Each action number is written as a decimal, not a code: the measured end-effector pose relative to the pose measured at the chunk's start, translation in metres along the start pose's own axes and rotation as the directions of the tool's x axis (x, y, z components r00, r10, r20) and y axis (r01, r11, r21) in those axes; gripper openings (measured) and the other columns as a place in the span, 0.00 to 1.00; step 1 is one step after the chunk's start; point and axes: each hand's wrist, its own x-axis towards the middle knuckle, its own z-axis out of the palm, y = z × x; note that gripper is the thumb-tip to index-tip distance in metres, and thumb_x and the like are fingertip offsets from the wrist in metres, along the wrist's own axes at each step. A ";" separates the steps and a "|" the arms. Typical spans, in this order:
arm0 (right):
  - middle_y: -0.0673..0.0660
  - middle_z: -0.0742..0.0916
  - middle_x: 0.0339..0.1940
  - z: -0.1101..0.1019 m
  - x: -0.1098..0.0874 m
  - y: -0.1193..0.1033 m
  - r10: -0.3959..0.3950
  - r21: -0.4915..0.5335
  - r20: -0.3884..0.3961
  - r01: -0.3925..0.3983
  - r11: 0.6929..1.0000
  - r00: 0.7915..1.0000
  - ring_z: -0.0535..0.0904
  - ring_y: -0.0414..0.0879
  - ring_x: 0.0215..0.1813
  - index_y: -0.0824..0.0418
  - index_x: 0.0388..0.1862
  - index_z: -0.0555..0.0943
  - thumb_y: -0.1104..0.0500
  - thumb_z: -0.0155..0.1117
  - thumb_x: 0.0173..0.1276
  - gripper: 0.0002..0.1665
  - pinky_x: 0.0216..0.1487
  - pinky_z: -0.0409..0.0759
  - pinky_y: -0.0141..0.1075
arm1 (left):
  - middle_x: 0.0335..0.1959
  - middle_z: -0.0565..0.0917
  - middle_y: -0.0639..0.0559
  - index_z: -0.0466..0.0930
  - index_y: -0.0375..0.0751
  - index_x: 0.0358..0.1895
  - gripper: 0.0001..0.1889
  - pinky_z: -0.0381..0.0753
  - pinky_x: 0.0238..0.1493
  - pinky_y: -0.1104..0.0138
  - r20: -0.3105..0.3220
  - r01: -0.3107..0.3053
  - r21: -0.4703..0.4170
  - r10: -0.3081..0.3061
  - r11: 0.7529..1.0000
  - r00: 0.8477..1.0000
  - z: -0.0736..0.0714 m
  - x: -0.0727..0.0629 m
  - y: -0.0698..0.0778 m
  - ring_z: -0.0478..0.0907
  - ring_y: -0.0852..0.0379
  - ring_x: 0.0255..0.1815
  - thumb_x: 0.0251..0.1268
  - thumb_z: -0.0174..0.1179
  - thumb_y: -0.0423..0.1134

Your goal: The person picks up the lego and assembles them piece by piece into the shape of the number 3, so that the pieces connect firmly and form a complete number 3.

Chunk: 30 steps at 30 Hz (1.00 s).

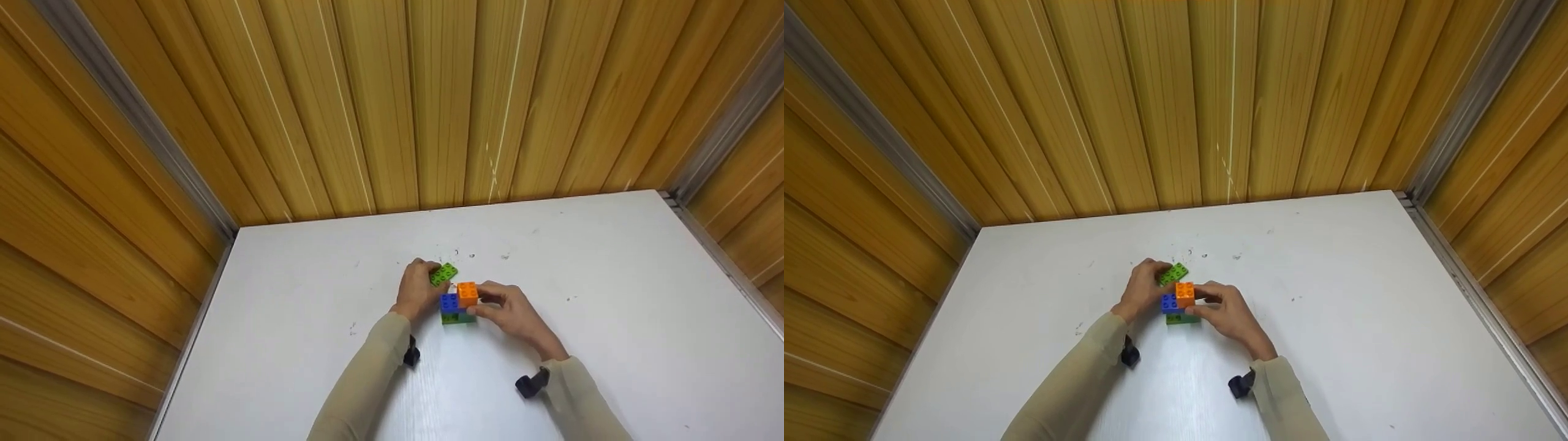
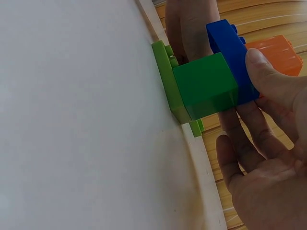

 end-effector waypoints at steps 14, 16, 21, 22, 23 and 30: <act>0.56 0.91 0.56 0.001 0.000 0.002 -0.029 0.023 0.024 0.029 0.999 0.999 0.85 0.45 0.60 0.62 0.67 0.85 0.57 0.75 0.72 0.26 0.70 0.80 0.56 | 0.52 0.84 0.48 0.87 0.40 0.64 0.24 0.79 0.66 0.58 0.006 -0.058 0.022 0.057 0.998 0.998 -0.002 0.000 -0.004 0.78 0.53 0.53 0.70 0.73 0.47; 0.56 0.91 0.56 0.001 -0.001 0.003 -0.028 0.025 0.026 0.027 0.999 0.999 0.85 0.46 0.60 0.62 0.67 0.85 0.57 0.75 0.73 0.26 0.70 0.79 0.57 | 0.53 0.84 0.48 0.87 0.40 0.65 0.23 0.79 0.68 0.57 0.017 -0.045 0.016 0.044 0.999 0.999 -0.004 0.000 -0.004 0.79 0.53 0.54 0.71 0.73 0.46; 0.57 0.90 0.56 0.000 -0.001 0.003 -0.037 0.029 0.021 0.036 0.999 0.999 0.85 0.43 0.60 0.63 0.67 0.85 0.58 0.75 0.73 0.26 0.70 0.79 0.56 | 0.57 0.85 0.48 0.85 0.41 0.66 0.23 0.76 0.73 0.57 0.047 -0.003 -0.039 0.005 0.999 0.999 -0.014 0.000 -0.003 0.79 0.52 0.59 0.72 0.72 0.45; 0.57 0.90 0.56 0.000 -0.001 0.003 -0.038 0.028 0.018 0.038 0.999 0.999 0.85 0.42 0.59 0.63 0.67 0.84 0.58 0.75 0.73 0.26 0.70 0.80 0.56 | 0.58 0.85 0.48 0.85 0.41 0.66 0.23 0.76 0.73 0.57 0.052 0.002 -0.052 0.001 0.999 0.999 -0.018 0.000 -0.003 0.78 0.52 0.59 0.73 0.71 0.46; 0.57 0.90 0.56 0.000 -0.001 0.003 -0.040 0.027 0.015 0.039 0.999 0.999 0.85 0.42 0.59 0.63 0.67 0.84 0.58 0.75 0.72 0.26 0.70 0.80 0.55 | 0.59 0.84 0.47 0.85 0.41 0.67 0.24 0.76 0.73 0.57 0.057 0.003 -0.060 0.001 0.998 0.998 -0.021 0.000 -0.003 0.78 0.52 0.59 0.73 0.71 0.46; 0.56 0.91 0.55 -0.001 0.000 0.003 -0.025 0.012 0.019 0.025 1.000 1.000 0.85 0.44 0.59 0.62 0.67 0.85 0.57 0.76 0.72 0.27 0.70 0.79 0.55 | 0.56 0.81 0.48 0.82 0.41 0.70 0.25 0.79 0.67 0.59 0.130 -0.020 -0.027 0.024 0.999 0.991 -0.044 -0.004 0.001 0.76 0.54 0.54 0.77 0.67 0.47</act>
